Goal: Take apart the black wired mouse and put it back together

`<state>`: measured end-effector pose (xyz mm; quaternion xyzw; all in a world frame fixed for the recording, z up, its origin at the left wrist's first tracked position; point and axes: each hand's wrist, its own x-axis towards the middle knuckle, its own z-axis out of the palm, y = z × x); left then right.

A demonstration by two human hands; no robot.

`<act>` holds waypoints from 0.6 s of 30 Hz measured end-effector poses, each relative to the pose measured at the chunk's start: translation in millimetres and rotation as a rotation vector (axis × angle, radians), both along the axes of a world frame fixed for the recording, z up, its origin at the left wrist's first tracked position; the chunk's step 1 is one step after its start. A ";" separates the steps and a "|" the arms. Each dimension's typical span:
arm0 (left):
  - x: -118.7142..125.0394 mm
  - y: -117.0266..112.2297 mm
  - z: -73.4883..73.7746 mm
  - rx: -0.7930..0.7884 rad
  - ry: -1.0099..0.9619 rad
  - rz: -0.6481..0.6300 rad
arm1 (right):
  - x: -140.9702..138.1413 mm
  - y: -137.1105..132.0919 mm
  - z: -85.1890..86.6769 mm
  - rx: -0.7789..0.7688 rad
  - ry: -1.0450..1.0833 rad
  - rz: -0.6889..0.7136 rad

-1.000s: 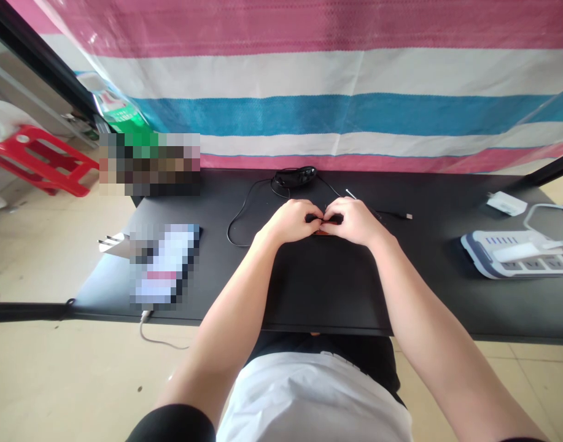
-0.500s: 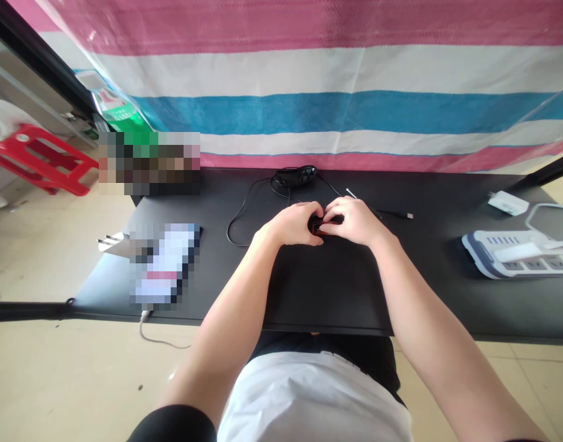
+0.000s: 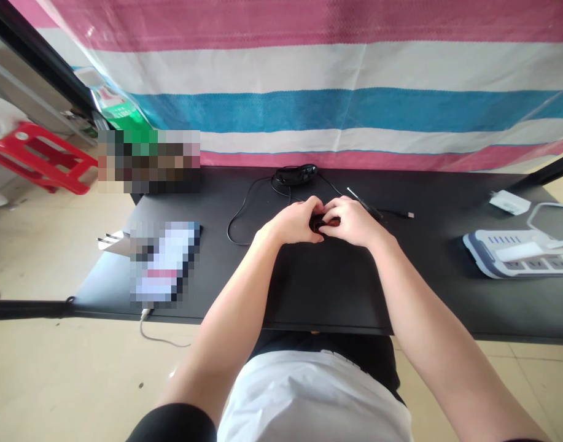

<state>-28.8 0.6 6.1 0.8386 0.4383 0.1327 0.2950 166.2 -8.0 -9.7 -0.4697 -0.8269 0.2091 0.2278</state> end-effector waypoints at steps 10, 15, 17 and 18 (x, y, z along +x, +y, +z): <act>0.5 0.3 1.6 -0.020 -0.014 0.001 | -0.6 -0.9 2.9 0.059 0.022 0.001; 0.3 -0.2 2.6 -0.034 -0.018 0.000 | -1.2 -1.9 5.7 0.095 0.049 -0.012; -0.1 0.0 2.3 -0.038 -0.023 -0.004 | -1.2 -2.4 7.1 0.107 0.074 -0.018; -0.3 0.1 2.1 -0.035 -0.025 -0.007 | -1.3 -2.8 7.9 0.108 0.091 -0.020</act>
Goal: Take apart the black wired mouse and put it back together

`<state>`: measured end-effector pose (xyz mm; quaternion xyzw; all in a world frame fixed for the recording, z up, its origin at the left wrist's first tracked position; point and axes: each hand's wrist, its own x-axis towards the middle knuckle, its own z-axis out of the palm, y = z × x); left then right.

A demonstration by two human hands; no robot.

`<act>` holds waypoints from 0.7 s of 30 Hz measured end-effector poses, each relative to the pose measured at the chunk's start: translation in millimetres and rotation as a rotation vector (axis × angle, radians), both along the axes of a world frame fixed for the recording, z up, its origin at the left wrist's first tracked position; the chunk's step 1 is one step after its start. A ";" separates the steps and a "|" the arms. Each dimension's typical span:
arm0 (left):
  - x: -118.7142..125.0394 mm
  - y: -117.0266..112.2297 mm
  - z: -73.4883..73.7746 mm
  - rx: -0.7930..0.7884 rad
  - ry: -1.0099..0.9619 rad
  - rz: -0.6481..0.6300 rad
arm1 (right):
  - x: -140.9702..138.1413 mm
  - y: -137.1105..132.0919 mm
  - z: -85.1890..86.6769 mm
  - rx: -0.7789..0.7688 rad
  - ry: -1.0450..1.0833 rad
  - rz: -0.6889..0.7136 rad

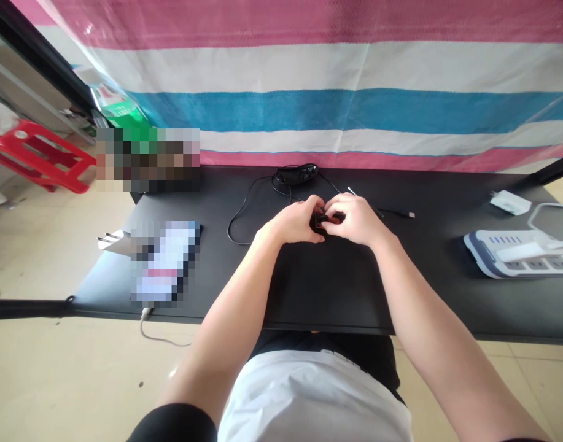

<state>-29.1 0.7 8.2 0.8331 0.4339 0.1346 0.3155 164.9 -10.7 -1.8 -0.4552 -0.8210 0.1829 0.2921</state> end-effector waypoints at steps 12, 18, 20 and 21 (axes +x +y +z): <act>-1.9 2.4 -2.9 0.045 -0.126 -0.034 | -0.7 -6.9 12.4 -0.187 0.214 -0.117; -2.0 0.4 2.9 0.154 -0.246 -0.025 | -0.4 -6.1 15.5 -0.284 0.370 -0.118; -2.1 -1.0 4.8 0.154 -0.245 -0.011 | -0.9 -5.4 15.8 -0.312 0.432 -0.122; -2.3 -1.4 5.0 0.151 -0.243 -0.002 | -1.3 -5.0 15.8 -0.329 0.468 -0.128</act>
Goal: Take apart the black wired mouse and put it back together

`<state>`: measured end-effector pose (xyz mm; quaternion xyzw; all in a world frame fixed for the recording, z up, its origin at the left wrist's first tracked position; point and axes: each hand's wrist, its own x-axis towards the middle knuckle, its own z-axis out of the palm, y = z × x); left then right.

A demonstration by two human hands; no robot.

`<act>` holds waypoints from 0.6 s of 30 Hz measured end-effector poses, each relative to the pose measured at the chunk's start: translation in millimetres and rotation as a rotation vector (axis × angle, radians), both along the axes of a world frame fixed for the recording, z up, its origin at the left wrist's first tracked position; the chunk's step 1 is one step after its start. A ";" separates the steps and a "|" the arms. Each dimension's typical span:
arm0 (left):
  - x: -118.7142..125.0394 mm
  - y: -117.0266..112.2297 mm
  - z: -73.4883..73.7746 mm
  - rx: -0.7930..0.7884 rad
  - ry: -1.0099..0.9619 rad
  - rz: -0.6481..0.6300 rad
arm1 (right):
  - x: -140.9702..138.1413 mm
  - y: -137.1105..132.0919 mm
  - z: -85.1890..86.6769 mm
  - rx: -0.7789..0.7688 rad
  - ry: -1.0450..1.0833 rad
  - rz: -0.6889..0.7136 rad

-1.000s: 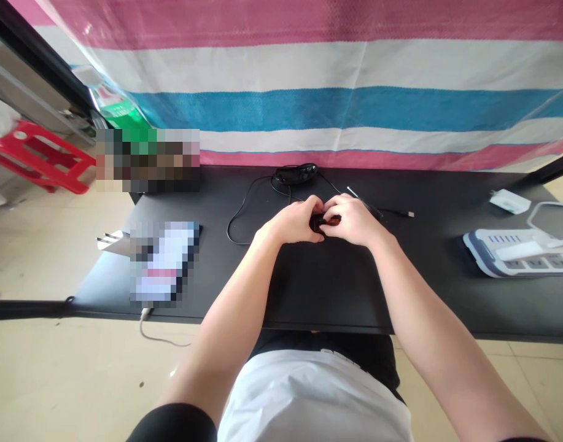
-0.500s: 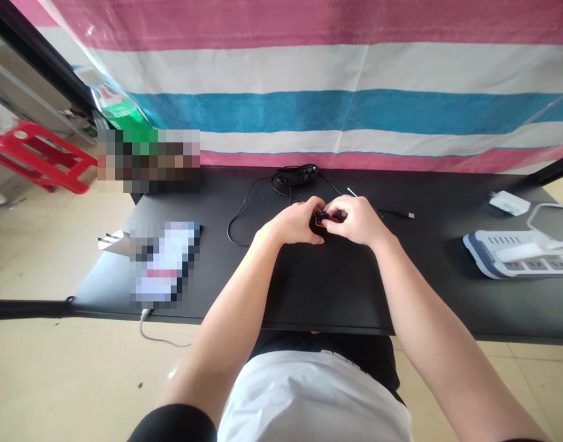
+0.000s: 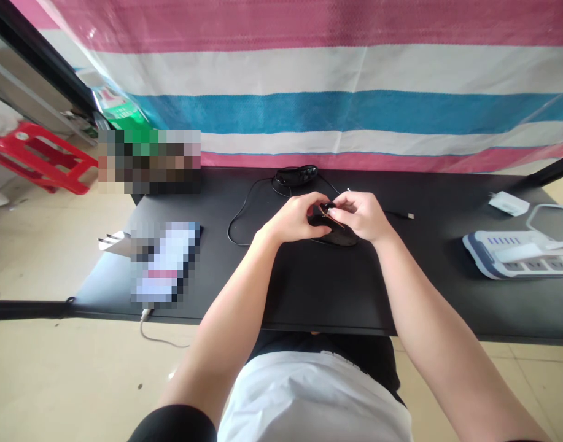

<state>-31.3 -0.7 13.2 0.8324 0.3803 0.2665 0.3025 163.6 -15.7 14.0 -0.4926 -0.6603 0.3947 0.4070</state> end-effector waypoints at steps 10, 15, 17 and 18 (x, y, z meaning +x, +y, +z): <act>1.1 2.2 -5.7 -0.016 -0.089 0.018 | 0.9 8.3 -9.2 -0.139 0.302 -0.053; 1.6 2.3 -5.0 0.001 -0.040 0.047 | -0.9 9.4 -9.2 -0.191 0.423 -0.069; 2.0 2.6 -4.8 0.011 -0.012 0.060 | -2.1 9.2 -8.3 -0.200 0.448 -0.070; 2.3 2.8 -4.6 0.011 0.002 0.065 | -2.4 9.2 -8.2 -0.201 0.457 -0.069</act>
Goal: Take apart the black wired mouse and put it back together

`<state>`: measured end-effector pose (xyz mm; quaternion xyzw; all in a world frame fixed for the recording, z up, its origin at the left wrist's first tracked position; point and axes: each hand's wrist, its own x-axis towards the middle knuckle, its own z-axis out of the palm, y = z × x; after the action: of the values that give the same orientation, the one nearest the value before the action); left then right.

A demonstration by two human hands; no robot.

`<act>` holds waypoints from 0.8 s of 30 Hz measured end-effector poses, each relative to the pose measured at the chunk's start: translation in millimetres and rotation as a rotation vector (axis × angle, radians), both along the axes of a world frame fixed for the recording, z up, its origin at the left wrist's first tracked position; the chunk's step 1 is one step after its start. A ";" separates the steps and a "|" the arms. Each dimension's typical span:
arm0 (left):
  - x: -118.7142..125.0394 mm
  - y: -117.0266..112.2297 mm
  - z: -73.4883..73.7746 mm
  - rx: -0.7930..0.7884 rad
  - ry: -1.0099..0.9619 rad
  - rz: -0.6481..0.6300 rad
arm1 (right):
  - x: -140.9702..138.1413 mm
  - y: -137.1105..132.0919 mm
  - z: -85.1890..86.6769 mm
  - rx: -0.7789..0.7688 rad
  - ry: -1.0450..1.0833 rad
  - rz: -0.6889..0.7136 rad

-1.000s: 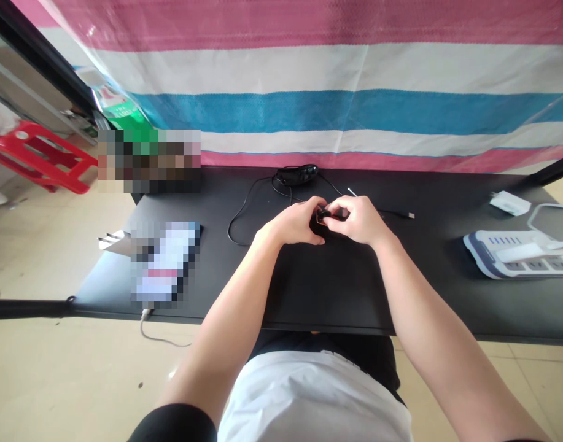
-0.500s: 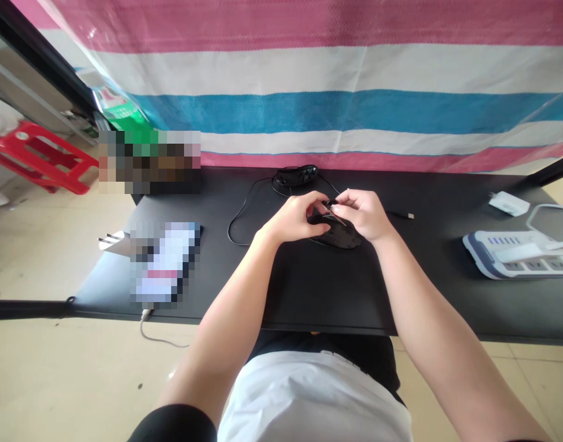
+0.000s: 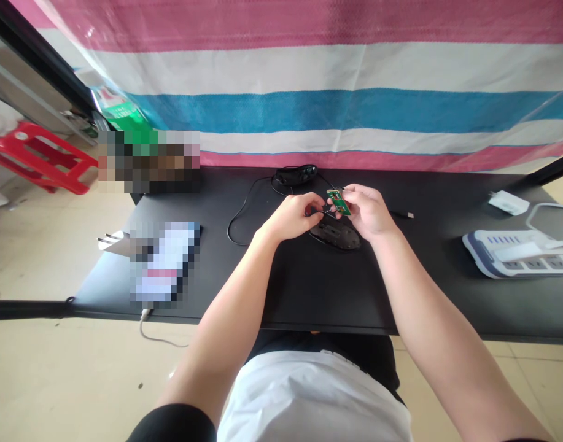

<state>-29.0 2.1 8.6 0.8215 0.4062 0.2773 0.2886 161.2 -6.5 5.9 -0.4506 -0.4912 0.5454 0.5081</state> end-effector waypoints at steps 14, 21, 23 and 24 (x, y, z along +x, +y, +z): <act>1.9 1.6 0.6 -0.102 0.151 -0.005 | 4.9 1.7 -2.8 -0.079 0.035 0.078; 2.1 -0.3 2.6 -0.103 0.181 -0.022 | 2.8 0.8 -3.2 -0.078 0.023 0.102; 1.8 -0.5 2.4 -0.094 0.197 -0.029 | 2.4 1.1 -4.3 -0.088 0.033 0.110; 1.5 -0.5 2.2 -0.092 0.198 -0.035 | 2.4 1.4 -5.0 -0.094 0.042 0.113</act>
<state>-27.5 1.6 10.8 0.8378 0.4304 0.1709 0.2892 163.5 -5.1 0.9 -0.4340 -0.4789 0.6050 0.4651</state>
